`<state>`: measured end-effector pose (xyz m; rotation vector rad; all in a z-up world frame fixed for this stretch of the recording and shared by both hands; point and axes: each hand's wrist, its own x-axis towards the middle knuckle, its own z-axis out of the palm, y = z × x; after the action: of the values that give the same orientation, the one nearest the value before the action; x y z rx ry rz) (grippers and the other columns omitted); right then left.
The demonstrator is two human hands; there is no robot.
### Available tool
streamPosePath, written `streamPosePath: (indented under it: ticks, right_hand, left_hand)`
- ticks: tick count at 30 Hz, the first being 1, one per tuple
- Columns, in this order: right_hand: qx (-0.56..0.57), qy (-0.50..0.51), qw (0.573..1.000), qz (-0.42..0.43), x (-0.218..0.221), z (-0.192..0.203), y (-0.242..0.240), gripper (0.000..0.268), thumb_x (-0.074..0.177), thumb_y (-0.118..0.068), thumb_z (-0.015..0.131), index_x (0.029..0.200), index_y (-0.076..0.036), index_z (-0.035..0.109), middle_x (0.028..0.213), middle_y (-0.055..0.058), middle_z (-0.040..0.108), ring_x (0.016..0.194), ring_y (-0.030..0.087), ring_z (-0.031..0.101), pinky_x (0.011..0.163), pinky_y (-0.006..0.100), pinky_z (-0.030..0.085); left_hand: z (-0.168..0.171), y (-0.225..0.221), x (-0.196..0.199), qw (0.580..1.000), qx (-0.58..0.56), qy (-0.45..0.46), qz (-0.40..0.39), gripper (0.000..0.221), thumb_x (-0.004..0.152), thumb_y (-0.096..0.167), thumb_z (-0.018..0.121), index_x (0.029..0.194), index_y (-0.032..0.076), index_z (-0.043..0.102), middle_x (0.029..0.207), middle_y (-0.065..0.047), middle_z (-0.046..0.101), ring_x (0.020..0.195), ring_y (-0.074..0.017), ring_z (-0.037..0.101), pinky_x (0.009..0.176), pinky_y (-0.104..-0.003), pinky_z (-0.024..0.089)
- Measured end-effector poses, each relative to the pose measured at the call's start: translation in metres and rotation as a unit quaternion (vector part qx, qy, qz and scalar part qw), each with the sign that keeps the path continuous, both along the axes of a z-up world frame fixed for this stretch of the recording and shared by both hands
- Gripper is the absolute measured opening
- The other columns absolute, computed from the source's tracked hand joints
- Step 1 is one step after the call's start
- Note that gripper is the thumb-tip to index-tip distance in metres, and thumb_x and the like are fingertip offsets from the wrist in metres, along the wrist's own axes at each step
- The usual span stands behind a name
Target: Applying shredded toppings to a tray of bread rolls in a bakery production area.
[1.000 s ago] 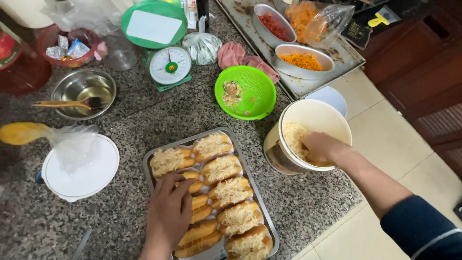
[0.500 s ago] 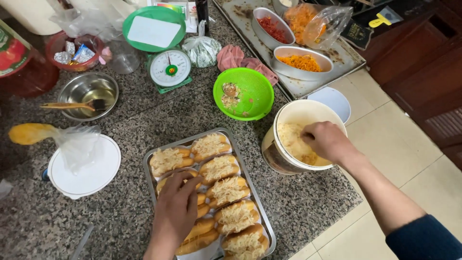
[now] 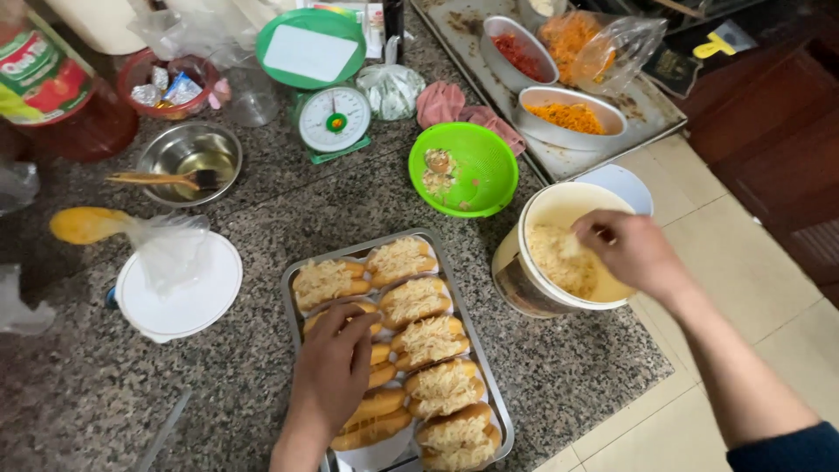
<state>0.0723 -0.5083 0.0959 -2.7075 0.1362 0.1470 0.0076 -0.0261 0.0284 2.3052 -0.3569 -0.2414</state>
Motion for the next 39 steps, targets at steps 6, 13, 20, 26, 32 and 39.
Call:
streamPosePath:
  ticks: [6,13,20,26,32,39]
  right_hand:
    - [0.022,0.003,0.998,-0.065,-0.005,0.014,0.035,0.026,0.115,-0.018,0.065,0.133,-0.013,0.084,0.133,0.008,0.086,0.110,0.028,0.080,0.106,0.048,0.063]
    - [-0.150,0.118,0.978,-0.082,-0.003,0.035,0.052,0.031,0.118,-0.027,0.059,0.132,-0.018,0.085,0.140,0.002,0.084,0.121,0.028,0.081,0.102,0.049,0.069]
    - [0.333,0.000,0.938,-0.099,0.001,0.030,0.087,0.023,0.114,-0.007,0.067,0.128,-0.003,0.084,0.104,0.014,0.082,0.085,0.021,0.072,0.082,0.035,0.062]
    - [0.530,0.091,0.840,-0.071,-0.008,-0.012,0.218,0.023,0.110,-0.006,0.067,0.128,0.000,0.079,0.114,0.018,0.083,0.093,0.028,0.080,0.091,0.042,0.070]
    - [0.568,0.111,0.813,-0.061,-0.003,-0.056,0.310,0.028,0.104,-0.004,0.078,0.130,0.007,0.079,0.105,0.022,0.075,0.092,0.033,0.084,0.090,0.049,0.074]
    - [0.409,0.125,0.903,0.042,0.011,-0.089,0.332,0.029,0.101,-0.013,0.085,0.125,0.002,0.077,0.095,0.013,0.074,0.079,0.027,0.086,0.075,0.039,0.073]
  left_hand:
    - [0.020,-0.005,-0.004,0.999,-0.048,0.002,0.002,0.035,0.111,0.019,0.058,0.137,0.015,0.081,0.127,-0.001,0.077,0.113,-0.0234,0.074,0.096,-0.044,0.058]
    - [0.018,0.004,-0.005,0.999,-0.041,0.020,-0.001,0.039,0.114,0.023,0.054,0.145,0.018,0.076,0.137,-0.005,0.075,0.119,-0.0299,0.071,0.094,-0.049,0.059]
    - [0.044,-0.014,0.002,0.988,-0.131,0.084,0.021,0.042,0.114,0.031,0.053,0.150,0.017,0.071,0.152,-0.003,0.066,0.127,-0.0269,0.074,0.097,-0.051,0.067]
    - [0.055,-0.027,0.007,0.939,-0.283,0.179,0.076,0.064,0.107,0.049,0.060,0.166,0.025,0.055,0.153,-0.003,0.067,0.132,-0.0255,0.074,0.108,-0.049,0.071]
    - [0.043,0.008,0.017,0.939,-0.300,0.030,0.164,0.037,0.115,0.015,0.064,0.148,-0.003,0.068,0.124,-0.028,0.076,0.116,-0.0461,0.081,0.096,-0.061,0.070]
    - [0.007,0.052,0.033,0.959,-0.221,0.046,0.172,0.029,0.115,0.009,0.062,0.136,0.000,0.081,0.107,-0.021,0.083,0.103,-0.0376,0.084,0.083,-0.049,0.070]
